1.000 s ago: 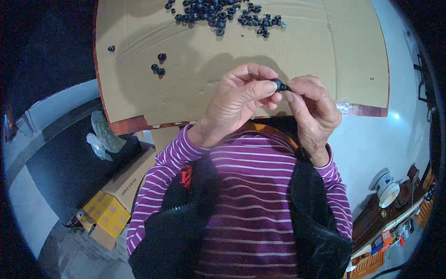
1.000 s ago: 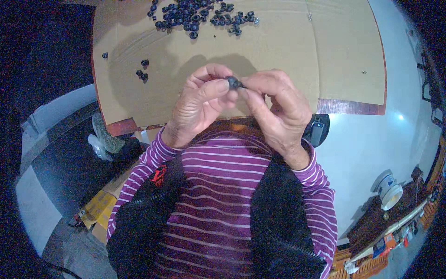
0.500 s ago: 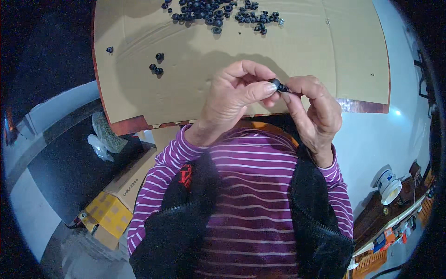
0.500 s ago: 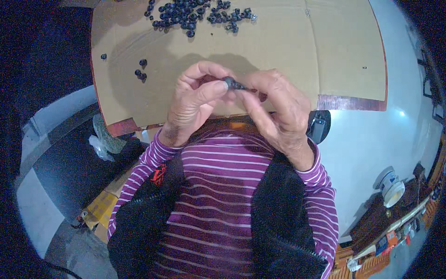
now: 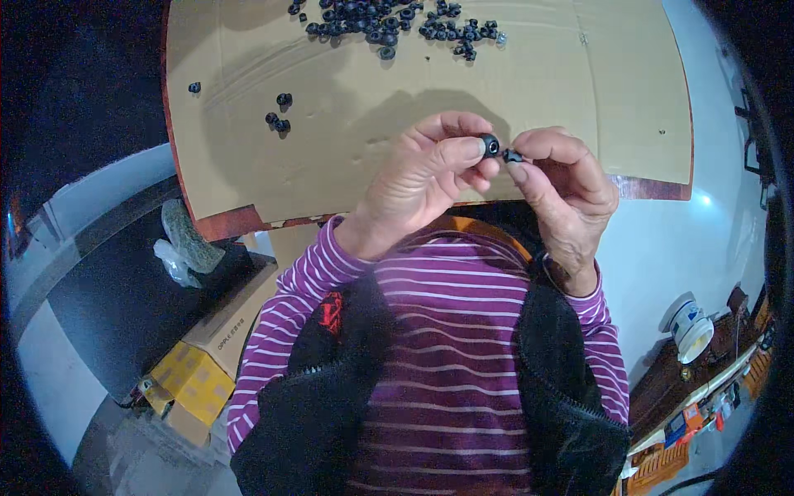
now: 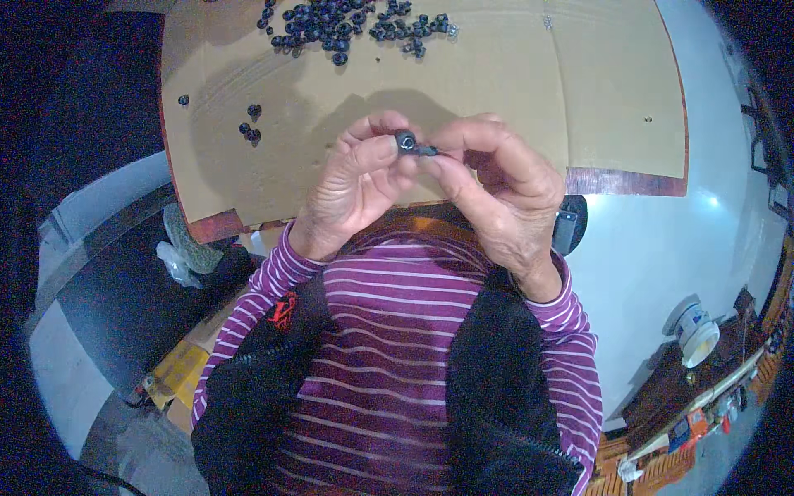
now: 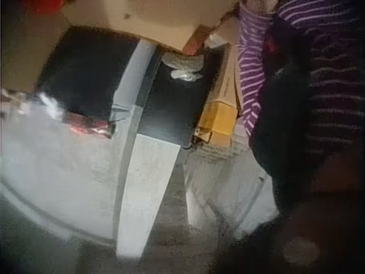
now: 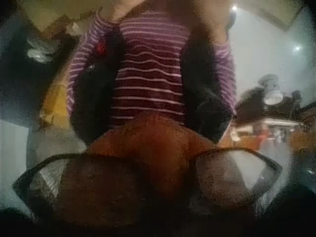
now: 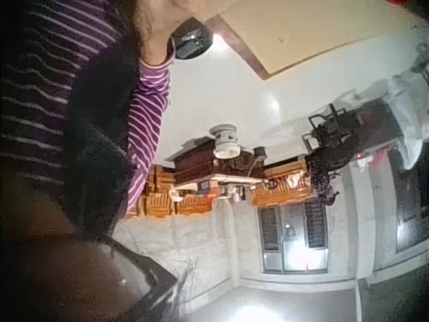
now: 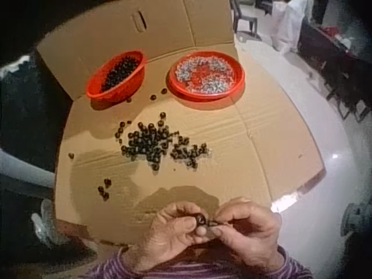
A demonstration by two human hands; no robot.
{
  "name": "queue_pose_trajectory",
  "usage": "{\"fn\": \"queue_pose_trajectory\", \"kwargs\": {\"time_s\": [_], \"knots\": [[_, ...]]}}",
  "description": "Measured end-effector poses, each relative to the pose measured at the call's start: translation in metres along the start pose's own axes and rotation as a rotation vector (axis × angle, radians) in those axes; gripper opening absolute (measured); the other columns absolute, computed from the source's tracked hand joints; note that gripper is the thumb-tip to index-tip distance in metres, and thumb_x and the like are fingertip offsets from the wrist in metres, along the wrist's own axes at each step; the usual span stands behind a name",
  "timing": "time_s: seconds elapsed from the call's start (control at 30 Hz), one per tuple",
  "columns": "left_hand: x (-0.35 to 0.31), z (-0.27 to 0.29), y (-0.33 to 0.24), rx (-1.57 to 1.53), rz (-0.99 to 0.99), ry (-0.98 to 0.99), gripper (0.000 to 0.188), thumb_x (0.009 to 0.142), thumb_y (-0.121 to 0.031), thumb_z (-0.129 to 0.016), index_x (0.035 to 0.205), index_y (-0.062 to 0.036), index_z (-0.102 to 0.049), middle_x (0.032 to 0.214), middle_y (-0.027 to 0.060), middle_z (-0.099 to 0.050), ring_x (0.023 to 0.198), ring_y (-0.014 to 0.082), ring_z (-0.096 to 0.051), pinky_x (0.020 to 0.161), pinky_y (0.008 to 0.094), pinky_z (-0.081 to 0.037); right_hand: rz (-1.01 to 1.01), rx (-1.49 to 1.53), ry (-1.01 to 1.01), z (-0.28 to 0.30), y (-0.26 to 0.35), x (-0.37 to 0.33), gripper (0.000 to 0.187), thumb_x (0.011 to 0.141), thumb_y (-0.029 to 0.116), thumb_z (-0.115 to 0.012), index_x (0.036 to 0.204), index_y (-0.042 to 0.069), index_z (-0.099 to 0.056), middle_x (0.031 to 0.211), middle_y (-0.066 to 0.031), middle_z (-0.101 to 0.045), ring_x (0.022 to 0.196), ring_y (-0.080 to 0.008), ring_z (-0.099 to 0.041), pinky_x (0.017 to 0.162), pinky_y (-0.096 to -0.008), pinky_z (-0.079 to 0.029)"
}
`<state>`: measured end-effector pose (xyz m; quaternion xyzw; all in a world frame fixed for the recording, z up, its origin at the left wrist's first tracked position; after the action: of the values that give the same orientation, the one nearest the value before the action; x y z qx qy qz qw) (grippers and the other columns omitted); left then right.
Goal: Assembling small black plastic components by inserting smaller pieces into them by hand.
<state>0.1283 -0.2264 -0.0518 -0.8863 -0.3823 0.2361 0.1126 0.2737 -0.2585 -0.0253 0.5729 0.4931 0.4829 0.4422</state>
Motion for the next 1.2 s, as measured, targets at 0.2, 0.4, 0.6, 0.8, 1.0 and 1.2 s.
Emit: {"fn": "queue_pose_trajectory", "kwargs": {"time_s": [0.2,0.4,0.6,0.8,1.0,1.2], "knots": [[-0.001,0.000,-0.002,0.068,-0.026,-0.017,0.018,0.082,-0.001,-0.056,0.099,-0.0001,-0.055,0.087,0.0112,-0.061,0.076,0.0168,-0.062,0.063,0.0257,-0.053,-0.046,0.019,-0.018,0.000,0.003,0.000,0.018,0.075,-0.011,-0.058,0.091,-0.006,-0.057,0.088,-0.0090,-0.057,0.080,-0.0116,-0.055,0.072,-0.0217,-0.044],[-0.003,-0.002,-0.008,0.215,-0.097,-0.016,0.017,0.081,-0.001,-0.056,0.097,0.0017,-0.054,0.087,0.0119,-0.061,0.076,0.0169,-0.062,0.063,0.0265,-0.053,-0.096,-0.175,-0.021,0.000,0.007,-0.003,0.014,0.075,-0.010,-0.058,0.089,-0.006,-0.057,0.083,-0.0077,-0.058,0.075,-0.0102,-0.055,0.067,-0.0205,-0.045],[-0.003,0.000,-0.008,0.236,-0.083,-0.016,0.017,0.081,0.000,-0.057,0.097,0.0019,-0.055,0.087,0.0112,-0.061,0.076,0.0171,-0.061,0.064,0.0275,-0.052,-0.041,-0.081,-0.010,0.000,0.008,-0.001,0.016,0.075,-0.010,-0.058,0.091,-0.005,-0.056,0.086,-0.0090,-0.057,0.072,-0.0100,-0.054,0.064,-0.0203,-0.044],[-0.003,0.001,-0.008,0.190,-0.064,0.006,0.017,0.081,-0.002,-0.058,0.097,0.0007,-0.055,0.086,0.0104,-0.061,0.076,0.0168,-0.061,0.064,0.0272,-0.052,-0.045,-0.031,0.016,0.001,0.010,-0.001,0.018,0.074,-0.010,-0.058,0.091,-0.005,-0.056,0.086,-0.0089,-0.057,0.073,-0.0106,-0.054,0.065,-0.0205,-0.043],[-0.004,0.000,-0.007,0.174,-0.068,0.011,0.017,0.081,-0.003,-0.058,0.097,0.0004,-0.056,0.086,0.0103,-0.061,0.075,0.0168,-0.061,0.064,0.0275,-0.052,0.006,-0.162,-0.004,0.000,0.013,-0.002,0.013,0.073,-0.011,-0.058,0.085,-0.007,-0.058,0.081,-0.0089,-0.059,0.072,-0.0116,-0.055,0.064,-0.0211,-0.044],[-0.006,0.000,-0.006,0.184,-0.087,0.027,0.017,0.080,-0.001,-0.058,0.097,0.0012,-0.056,0.086,0.0105,-0.061,0.075,0.0170,-0.061,0.063,0.0278,-0.052,0.074,-0.265,0.015,-0.002,0.015,-0.003,0.012,0.073,-0.011,-0.059,0.084,-0.008,-0.058,0.079,-0.0097,-0.059,0.071,-0.0124,-0.055,0.062,-0.0218,-0.044]]}}
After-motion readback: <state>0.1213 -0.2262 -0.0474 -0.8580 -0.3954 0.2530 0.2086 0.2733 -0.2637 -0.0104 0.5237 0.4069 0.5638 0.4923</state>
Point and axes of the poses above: each hand's wrist, its own x-axis towards the middle knuckle, its own z-axis out of the back of the hand, y = z × x, the point moved 3 cm from there along x, towards the middle knuckle
